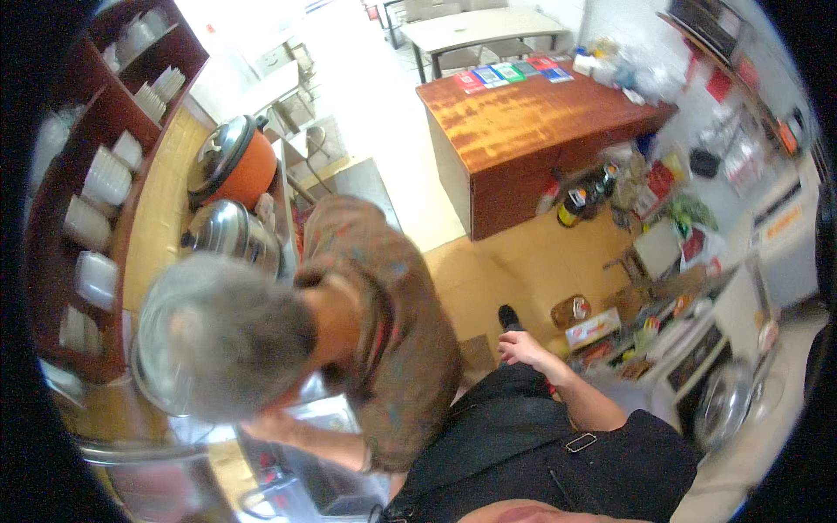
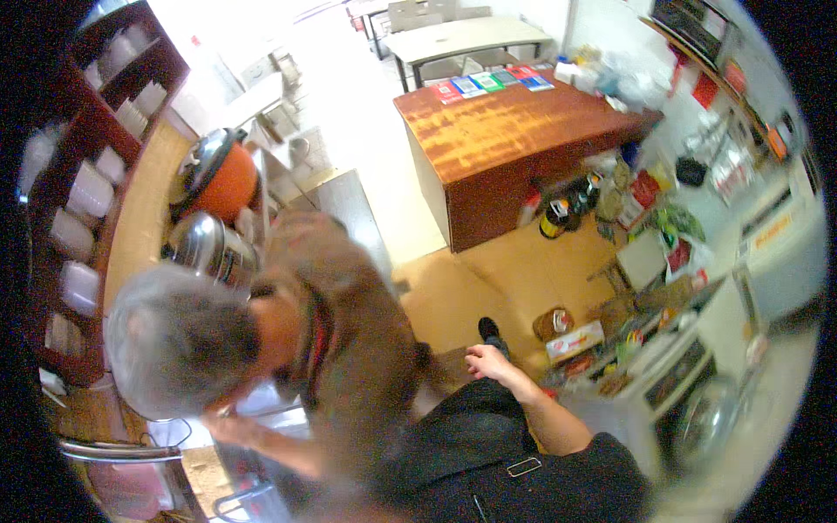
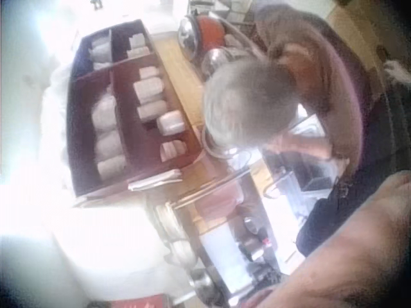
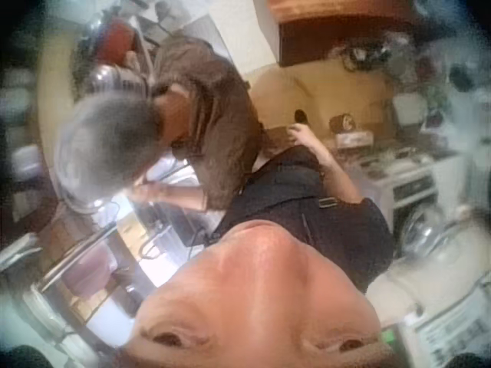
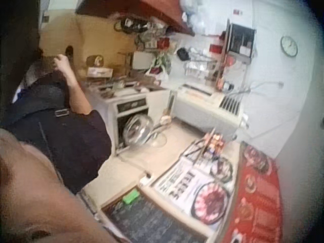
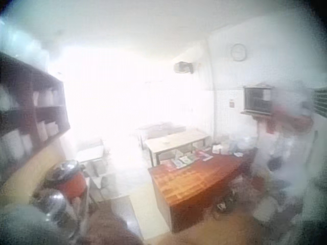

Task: The person stir-fries noodles and vegetables in a wok, adds sauces and seasonings, and transfers the cooked dish into a serving bowl. They also prepare a side dish by placing ingredients into a small pan and adding oil.

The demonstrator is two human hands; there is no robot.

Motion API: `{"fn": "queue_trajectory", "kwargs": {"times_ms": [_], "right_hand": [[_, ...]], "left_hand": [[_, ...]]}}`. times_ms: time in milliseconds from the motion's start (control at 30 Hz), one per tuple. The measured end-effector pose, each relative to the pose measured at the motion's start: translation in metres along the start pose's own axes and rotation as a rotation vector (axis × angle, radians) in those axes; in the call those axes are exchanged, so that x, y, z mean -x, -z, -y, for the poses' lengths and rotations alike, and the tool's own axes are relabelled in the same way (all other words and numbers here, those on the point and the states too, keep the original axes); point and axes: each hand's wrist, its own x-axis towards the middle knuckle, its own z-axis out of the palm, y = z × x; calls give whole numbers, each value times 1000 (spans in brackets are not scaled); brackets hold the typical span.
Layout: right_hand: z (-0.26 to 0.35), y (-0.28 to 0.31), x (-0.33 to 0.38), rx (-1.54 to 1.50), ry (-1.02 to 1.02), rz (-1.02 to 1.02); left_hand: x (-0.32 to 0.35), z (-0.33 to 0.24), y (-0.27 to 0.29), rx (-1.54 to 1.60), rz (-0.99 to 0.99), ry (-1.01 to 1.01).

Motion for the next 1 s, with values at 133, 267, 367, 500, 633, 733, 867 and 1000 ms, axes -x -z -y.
{"fn": "queue_trajectory", "kwargs": {"times_ms": [133,267,367,500,633,733,867,1000], "right_hand": [[66,90,-85,395,65,22],[158,176,-151,346,129,46],[235,214,-206,522,200,26],[322,203,-287,712,398,3],[383,161,-375,856,537,153],[412,144,-435,1138,805,7],[463,162,-506,1617,662,16],[535,178,-578,1646,210,482]], "left_hand": [[-91,-66,-5,131,-127,161],[-163,-138,-10,284,-228,221],[-211,-180,-11,397,-288,236],[-271,-209,-2,512,-355,270],[-351,-211,17,597,-382,307],[-416,-199,44,641,-416,328],[-473,-170,92,716,-507,377],[-485,-135,90,858,-628,569]]}}
